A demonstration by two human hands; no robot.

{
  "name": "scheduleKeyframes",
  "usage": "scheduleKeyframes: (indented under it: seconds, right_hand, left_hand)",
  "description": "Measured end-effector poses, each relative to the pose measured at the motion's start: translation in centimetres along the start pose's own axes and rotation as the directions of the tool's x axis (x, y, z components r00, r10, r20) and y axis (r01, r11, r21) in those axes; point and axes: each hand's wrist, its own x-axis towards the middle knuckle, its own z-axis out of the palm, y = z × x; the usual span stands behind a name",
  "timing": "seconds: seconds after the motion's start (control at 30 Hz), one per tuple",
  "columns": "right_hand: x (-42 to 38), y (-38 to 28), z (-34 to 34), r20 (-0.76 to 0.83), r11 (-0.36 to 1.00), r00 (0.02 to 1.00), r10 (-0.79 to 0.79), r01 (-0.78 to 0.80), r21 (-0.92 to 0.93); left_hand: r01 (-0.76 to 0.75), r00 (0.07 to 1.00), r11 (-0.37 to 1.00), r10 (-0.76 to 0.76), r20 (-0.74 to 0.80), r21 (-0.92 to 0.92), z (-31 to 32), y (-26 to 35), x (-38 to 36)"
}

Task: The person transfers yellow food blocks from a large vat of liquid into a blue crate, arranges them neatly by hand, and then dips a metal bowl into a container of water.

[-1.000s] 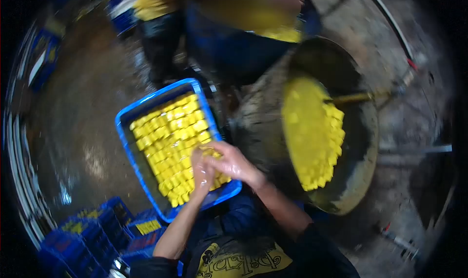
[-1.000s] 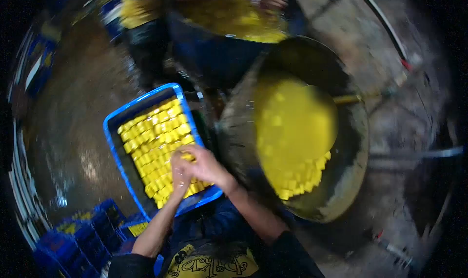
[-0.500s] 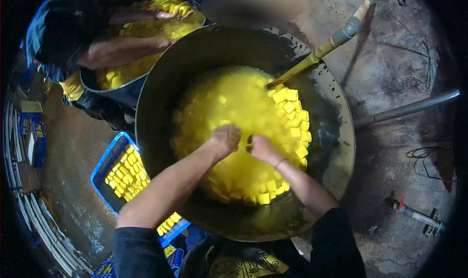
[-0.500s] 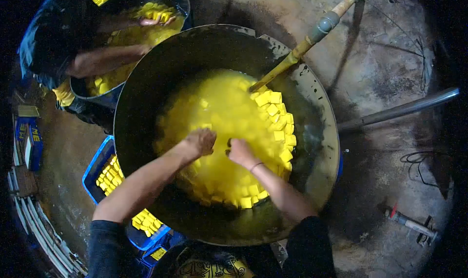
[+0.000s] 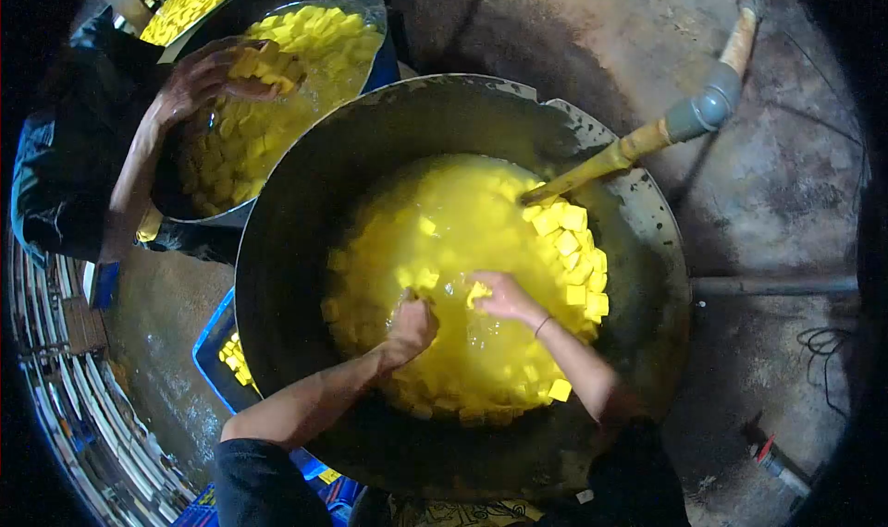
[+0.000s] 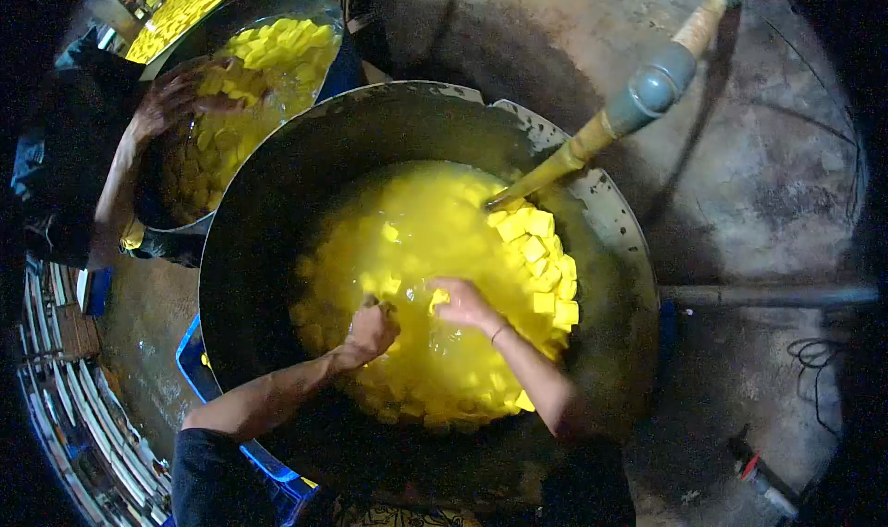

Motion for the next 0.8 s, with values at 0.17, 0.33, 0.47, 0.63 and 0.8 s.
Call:
scheduleKeyframes:
  seconds: [0.17,0.33,0.47,0.63,0.8]
  right_hand:
    - [9.7,-6.2,-1.5,-0.067,0.939,0.995,0.075,-0.093,-0.33]
    - [14.5,-4.8,4.4,-0.323,0.806,0.938,0.126,-0.287,-0.517]
    - [14.0,-1.8,1.8,-0.13,0.979,0.972,0.195,-0.201,-0.03]
    - [8.0,-4.0,-3.4,-0.024,0.843,0.963,0.267,-0.221,0.49]
    - [4.5,-5.1,-1.5,-0.062,0.758,0.966,0.251,-0.156,0.633]
  left_hand:
    - [-0.055,0.882,0.998,0.034,-0.47,-0.032,1.8,2.9,1.6]
    - [0.064,0.925,0.917,-0.202,-0.321,-0.394,3.8,-0.1,5.5]
    - [-0.446,0.823,0.588,-0.028,-0.568,-0.675,4.0,-2.9,8.3]
    - [-0.173,0.969,-0.003,-0.182,-0.17,-0.985,-1.7,-1.0,8.9]
    - [-0.08,0.996,-0.578,-0.067,-0.05,-0.812,-1.6,2.6,8.6]
